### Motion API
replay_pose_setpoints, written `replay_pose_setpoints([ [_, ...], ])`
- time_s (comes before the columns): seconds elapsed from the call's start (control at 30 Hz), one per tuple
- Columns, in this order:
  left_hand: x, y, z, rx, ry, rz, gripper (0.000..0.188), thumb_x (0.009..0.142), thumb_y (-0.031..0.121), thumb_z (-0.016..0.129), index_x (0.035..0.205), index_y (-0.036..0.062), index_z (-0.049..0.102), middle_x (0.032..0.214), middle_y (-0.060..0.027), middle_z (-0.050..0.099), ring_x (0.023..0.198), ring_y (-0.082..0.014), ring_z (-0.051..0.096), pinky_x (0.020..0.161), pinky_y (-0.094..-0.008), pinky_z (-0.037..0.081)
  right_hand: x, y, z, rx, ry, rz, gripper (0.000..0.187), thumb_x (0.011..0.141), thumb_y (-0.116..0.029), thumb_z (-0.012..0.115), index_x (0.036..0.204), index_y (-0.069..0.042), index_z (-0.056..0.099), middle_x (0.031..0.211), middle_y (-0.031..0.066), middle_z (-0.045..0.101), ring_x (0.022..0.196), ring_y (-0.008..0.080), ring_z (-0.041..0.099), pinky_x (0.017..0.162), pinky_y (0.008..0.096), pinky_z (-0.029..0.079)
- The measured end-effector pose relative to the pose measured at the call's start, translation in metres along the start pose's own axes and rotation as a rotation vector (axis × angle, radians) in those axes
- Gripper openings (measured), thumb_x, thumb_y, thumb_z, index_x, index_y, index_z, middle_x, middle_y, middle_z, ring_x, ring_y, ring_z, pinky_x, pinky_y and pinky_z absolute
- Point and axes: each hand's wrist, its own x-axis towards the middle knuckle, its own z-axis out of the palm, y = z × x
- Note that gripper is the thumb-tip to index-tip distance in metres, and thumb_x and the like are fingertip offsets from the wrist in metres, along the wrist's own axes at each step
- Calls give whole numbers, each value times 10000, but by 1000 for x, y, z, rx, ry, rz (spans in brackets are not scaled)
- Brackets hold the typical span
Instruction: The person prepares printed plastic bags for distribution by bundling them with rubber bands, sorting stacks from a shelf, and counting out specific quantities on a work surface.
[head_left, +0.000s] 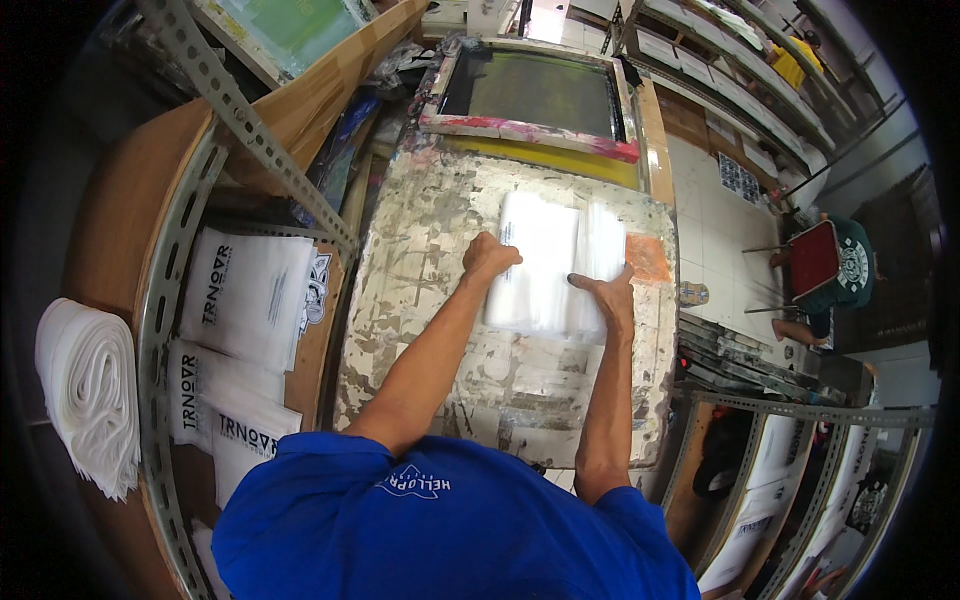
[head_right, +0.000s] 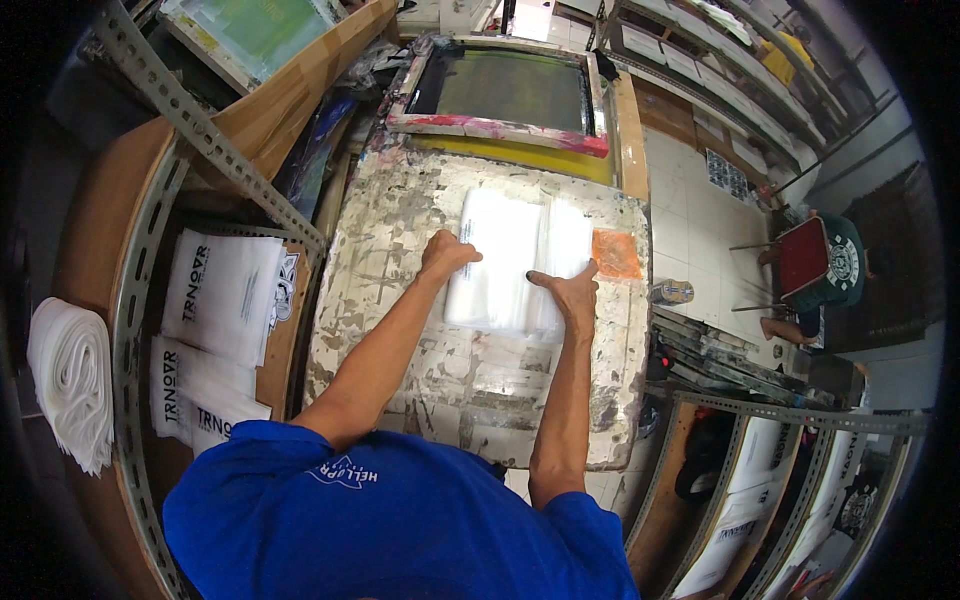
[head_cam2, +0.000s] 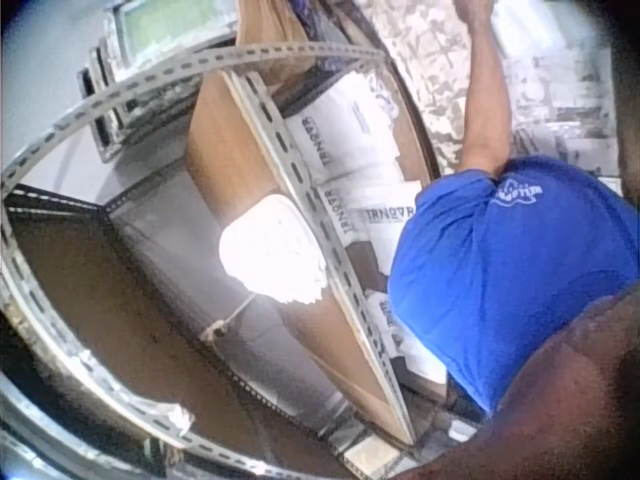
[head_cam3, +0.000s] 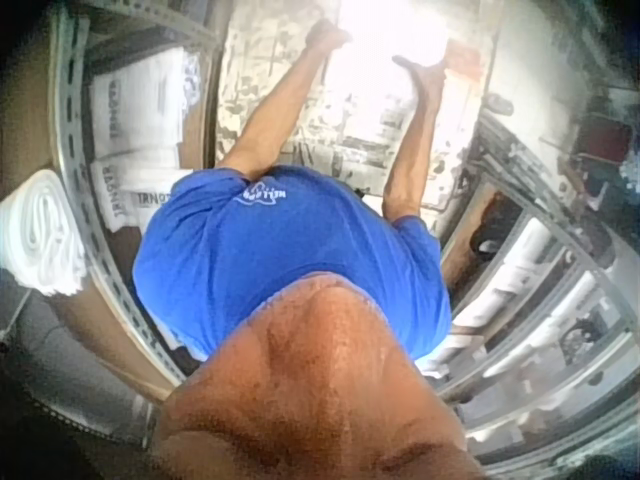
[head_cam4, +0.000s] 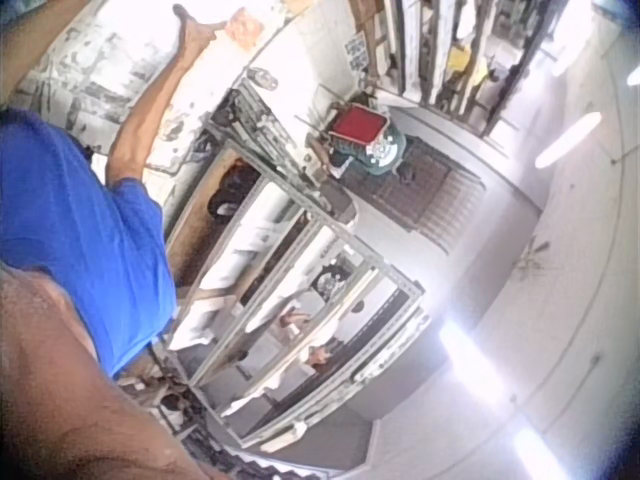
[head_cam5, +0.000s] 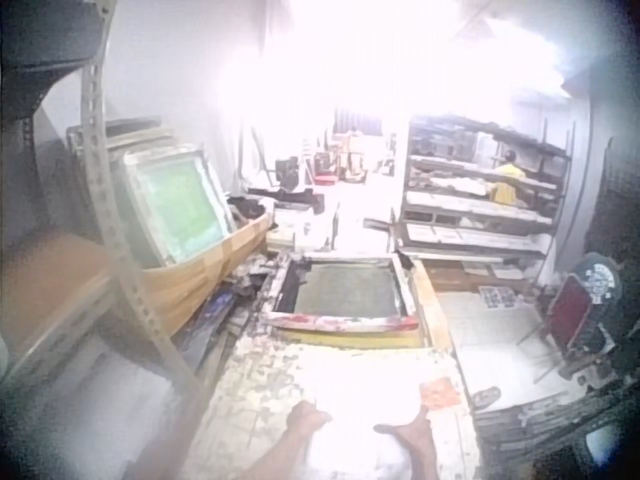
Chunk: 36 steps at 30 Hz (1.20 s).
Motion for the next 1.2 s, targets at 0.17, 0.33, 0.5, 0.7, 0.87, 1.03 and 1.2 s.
replay_pose_setpoints([
  [0.17, -4, 4, 6, 7, 27, 37, 393, 636, 190, 732, 933, -65, 706, 1004, -218, 718, 940, -334, 711, 830, -385, 566, 3, 8, -4, 142, -28, -28, 1261, 501, -349, 926, 1458, 75, 224, 1270, 334, 551, 1119, 411, 620, 968, 428, 512],
  [0.33, 3, -1, 10, -4, 16, 63, 384, 633, 201, 743, 901, -71, 700, 964, -238, 716, 908, -349, 714, 809, -386, 568, -3, 0, -6, 185, -55, -63, 1217, 505, -289, 930, 1444, 74, 245, 1267, 317, 555, 1137, 387, 610, 980, 410, 501],
  [0.5, 23, -29, 22, -220, 94, 103, 394, 632, 229, 771, 881, -67, 695, 933, -222, 721, 878, -336, 713, 791, -380, 567, -3, -3, 1, 265, -69, -131, 1172, 506, -246, 932, 1421, 78, 275, 1271, 295, 552, 1164, 364, 588, 996, 394, 483],
  [0.7, -26, -15, 9, -336, 97, 202, 438, 637, 162, 789, 988, -65, 656, 916, -179, 711, 827, -277, 699, 753, -364, 550, -22, -7, -5, 321, -87, -207, 1184, 511, -215, 931, 1445, 61, 257, 1308, 274, 537, 1191, 360, 569, 1020, 397, 465],
  [0.87, -86, -31, 5, -425, 417, 442, 474, 680, 163, 780, 1068, -34, 595, 964, -173, 694, 886, -312, 688, 763, -400, 545, -84, -26, 2, 204, 118, -506, 1331, 492, -204, 957, 1510, 33, 133, 1430, 300, 400, 1333, 399, 424, 1128, 428, 353],
  [1.03, -173, -56, -1, -706, 559, 612, 515, 740, 83, 773, 1165, -48, 513, 1030, -217, 648, 920, -360, 672, 788, -423, 545, -142, 3, 27, 319, 96, -662, 1444, 486, -201, 968, 1518, 34, -15, 1481, 293, 291, 1374, 413, 350, 1165, 454, 293],
  [1.2, -188, -114, 31, -412, 717, 630, 622, 768, 76, 759, 1270, -43, 413, 1024, -261, 638, 893, -423, 671, 771, -450, 540, -144, 64, 70, 368, -124, -759, 1337, 514, -250, 970, 1465, 69, 87, 1433, 273, 377, 1321, 380, 426, 1135, 441, 316],
])
